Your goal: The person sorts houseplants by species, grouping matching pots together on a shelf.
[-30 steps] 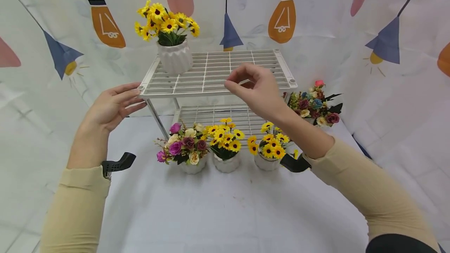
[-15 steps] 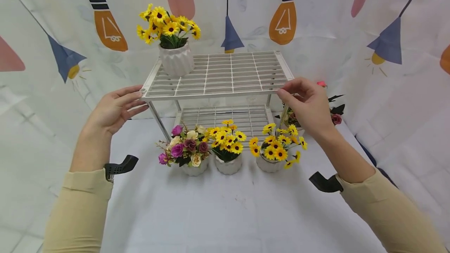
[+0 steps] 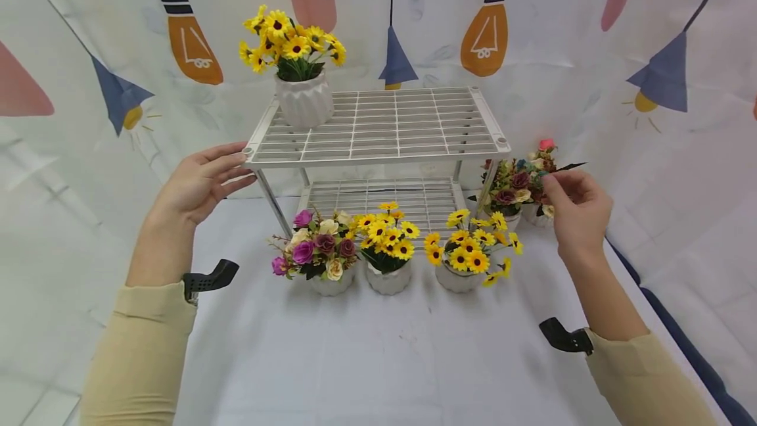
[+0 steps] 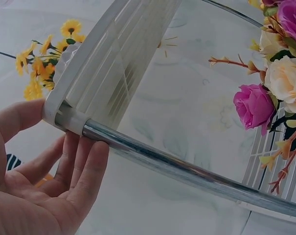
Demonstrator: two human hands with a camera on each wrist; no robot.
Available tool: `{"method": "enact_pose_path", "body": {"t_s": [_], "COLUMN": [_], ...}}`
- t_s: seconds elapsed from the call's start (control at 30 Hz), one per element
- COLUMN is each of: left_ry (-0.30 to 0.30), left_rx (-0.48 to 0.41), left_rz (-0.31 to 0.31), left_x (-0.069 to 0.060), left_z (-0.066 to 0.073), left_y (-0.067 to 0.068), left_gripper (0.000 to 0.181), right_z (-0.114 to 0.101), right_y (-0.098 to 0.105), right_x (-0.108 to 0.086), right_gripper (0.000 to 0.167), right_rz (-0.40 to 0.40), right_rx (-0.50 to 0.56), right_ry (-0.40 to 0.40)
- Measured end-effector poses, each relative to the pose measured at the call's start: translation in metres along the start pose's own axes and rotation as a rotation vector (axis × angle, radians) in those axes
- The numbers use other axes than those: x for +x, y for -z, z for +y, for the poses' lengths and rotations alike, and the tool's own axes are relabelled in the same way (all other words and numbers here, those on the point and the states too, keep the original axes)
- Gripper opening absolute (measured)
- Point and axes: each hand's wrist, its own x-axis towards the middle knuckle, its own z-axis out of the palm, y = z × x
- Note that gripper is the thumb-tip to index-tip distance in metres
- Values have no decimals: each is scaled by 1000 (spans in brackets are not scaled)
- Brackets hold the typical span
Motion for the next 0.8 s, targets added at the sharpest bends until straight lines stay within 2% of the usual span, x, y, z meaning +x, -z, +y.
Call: {"method": "enact_pose_path", "body": {"t_s": [0.13, 0.2, 0.27, 0.37, 0.47, 0.63, 0.7, 0.8], "left_ry": [-1, 0, -2, 0, -4, -4, -4, -11], "left_rx": [30, 34, 52, 37, 40, 17, 13, 38], "left_rz": [1, 2, 6, 5, 3, 2, 1, 4], "left_x": [0, 0, 0, 0, 1, 0, 0, 1], "left_z": [-1, -1, 0, -1, -2, -3, -2, -1], "left_y": [-1, -1, -1, 0, 0, 0, 0, 0], "left_gripper": [59, 60, 60, 60, 60, 61, 61, 60], "right_z": [18, 28, 39, 57, 78, 106, 114, 124], "right_y": [21, 32, 43, 60, 74, 91, 94, 96], "right_x": [2, 5, 8, 13, 18, 24, 26, 31], "right_gripper": [7, 9, 14, 20, 22, 31, 41, 67], "right_rz": [274, 366, 429, 460, 465, 430, 413, 385], "right_rx": [27, -7, -48, -90, -125, -143, -139, -159], "right_ry": [-14, -59, -143, -263, -316, -417, -475, -553]}}
